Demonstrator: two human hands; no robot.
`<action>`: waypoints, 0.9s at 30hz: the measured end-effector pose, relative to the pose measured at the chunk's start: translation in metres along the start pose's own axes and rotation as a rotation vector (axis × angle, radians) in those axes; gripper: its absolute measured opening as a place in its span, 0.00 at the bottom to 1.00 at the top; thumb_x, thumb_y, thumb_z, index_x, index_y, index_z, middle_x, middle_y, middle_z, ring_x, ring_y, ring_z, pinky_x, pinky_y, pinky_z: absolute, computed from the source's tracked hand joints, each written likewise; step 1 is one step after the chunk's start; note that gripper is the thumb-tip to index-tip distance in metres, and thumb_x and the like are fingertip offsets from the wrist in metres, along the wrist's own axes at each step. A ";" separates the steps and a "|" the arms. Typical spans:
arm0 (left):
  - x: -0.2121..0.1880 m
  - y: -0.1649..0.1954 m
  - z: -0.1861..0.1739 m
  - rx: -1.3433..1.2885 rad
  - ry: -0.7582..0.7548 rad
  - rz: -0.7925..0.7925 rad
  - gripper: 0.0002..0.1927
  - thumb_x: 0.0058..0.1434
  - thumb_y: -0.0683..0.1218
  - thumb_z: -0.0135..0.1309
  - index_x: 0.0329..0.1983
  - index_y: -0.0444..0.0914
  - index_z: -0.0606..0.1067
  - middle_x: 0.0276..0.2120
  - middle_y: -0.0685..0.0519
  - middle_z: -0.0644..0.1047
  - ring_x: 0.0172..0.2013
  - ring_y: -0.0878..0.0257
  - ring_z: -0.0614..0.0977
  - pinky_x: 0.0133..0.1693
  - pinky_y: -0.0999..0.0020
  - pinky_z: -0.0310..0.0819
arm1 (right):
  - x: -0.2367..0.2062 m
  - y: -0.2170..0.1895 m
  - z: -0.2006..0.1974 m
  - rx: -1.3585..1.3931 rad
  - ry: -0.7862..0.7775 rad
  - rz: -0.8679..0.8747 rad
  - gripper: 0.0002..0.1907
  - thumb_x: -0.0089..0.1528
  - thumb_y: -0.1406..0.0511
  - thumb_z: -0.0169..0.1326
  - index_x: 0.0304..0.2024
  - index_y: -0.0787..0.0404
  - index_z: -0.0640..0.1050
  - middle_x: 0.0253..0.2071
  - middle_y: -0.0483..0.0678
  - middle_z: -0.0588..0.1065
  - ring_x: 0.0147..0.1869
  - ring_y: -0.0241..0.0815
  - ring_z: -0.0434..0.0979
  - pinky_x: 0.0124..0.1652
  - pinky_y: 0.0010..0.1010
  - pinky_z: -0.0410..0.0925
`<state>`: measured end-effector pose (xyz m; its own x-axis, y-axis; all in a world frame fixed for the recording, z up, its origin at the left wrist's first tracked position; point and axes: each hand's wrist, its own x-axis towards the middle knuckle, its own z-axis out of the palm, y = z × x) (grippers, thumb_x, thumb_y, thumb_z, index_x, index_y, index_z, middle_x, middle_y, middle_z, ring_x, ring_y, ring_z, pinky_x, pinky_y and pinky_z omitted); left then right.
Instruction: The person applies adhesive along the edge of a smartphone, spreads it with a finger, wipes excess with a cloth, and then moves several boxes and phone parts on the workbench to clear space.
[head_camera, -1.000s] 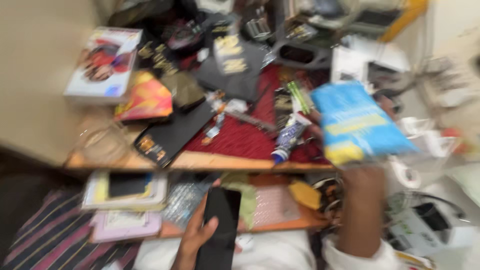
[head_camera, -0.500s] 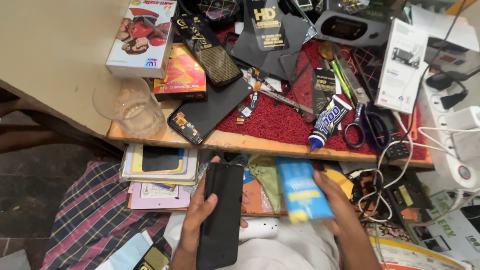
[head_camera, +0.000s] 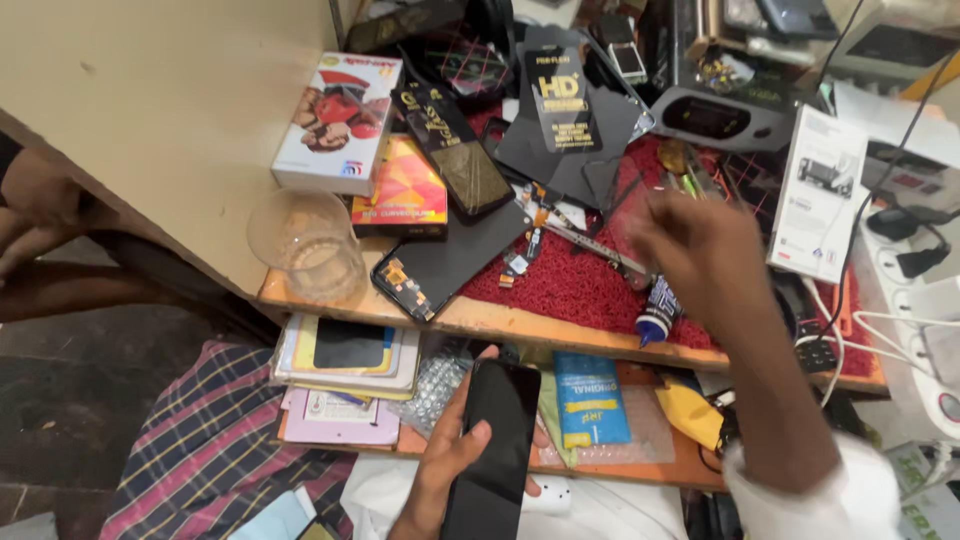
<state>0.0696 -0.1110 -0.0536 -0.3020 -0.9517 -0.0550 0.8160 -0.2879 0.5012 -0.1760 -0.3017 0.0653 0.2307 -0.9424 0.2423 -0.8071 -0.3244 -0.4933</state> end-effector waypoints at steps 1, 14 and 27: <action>0.000 0.000 -0.002 0.013 -0.014 0.005 0.43 0.66 0.46 0.48 0.81 0.42 0.43 0.50 0.33 0.71 0.47 0.46 0.81 0.37 0.49 0.86 | 0.042 0.004 0.006 -0.035 0.084 -0.138 0.09 0.63 0.66 0.64 0.36 0.68 0.82 0.23 0.52 0.76 0.24 0.38 0.73 0.29 0.31 0.67; -0.001 0.004 -0.028 0.001 0.044 0.056 0.46 0.61 0.47 0.51 0.78 0.41 0.43 0.67 0.34 0.66 0.47 0.46 0.82 0.33 0.50 0.87 | 0.203 0.030 0.085 -0.257 0.006 0.476 0.54 0.47 0.46 0.75 0.58 0.76 0.65 0.54 0.69 0.74 0.58 0.62 0.77 0.54 0.46 0.70; -0.005 0.006 -0.025 -0.043 0.077 0.031 0.46 0.60 0.46 0.52 0.79 0.42 0.44 0.62 0.34 0.70 0.46 0.47 0.82 0.32 0.53 0.86 | 0.249 0.027 0.086 0.663 0.144 0.473 0.30 0.49 0.77 0.69 0.51 0.70 0.71 0.42 0.57 0.80 0.40 0.45 0.84 0.39 0.33 0.76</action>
<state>0.0884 -0.1104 -0.0719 -0.2391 -0.9650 -0.1077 0.8451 -0.2614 0.4663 -0.0936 -0.5520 0.0401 -0.1611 -0.9864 -0.0326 -0.3027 0.0809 -0.9496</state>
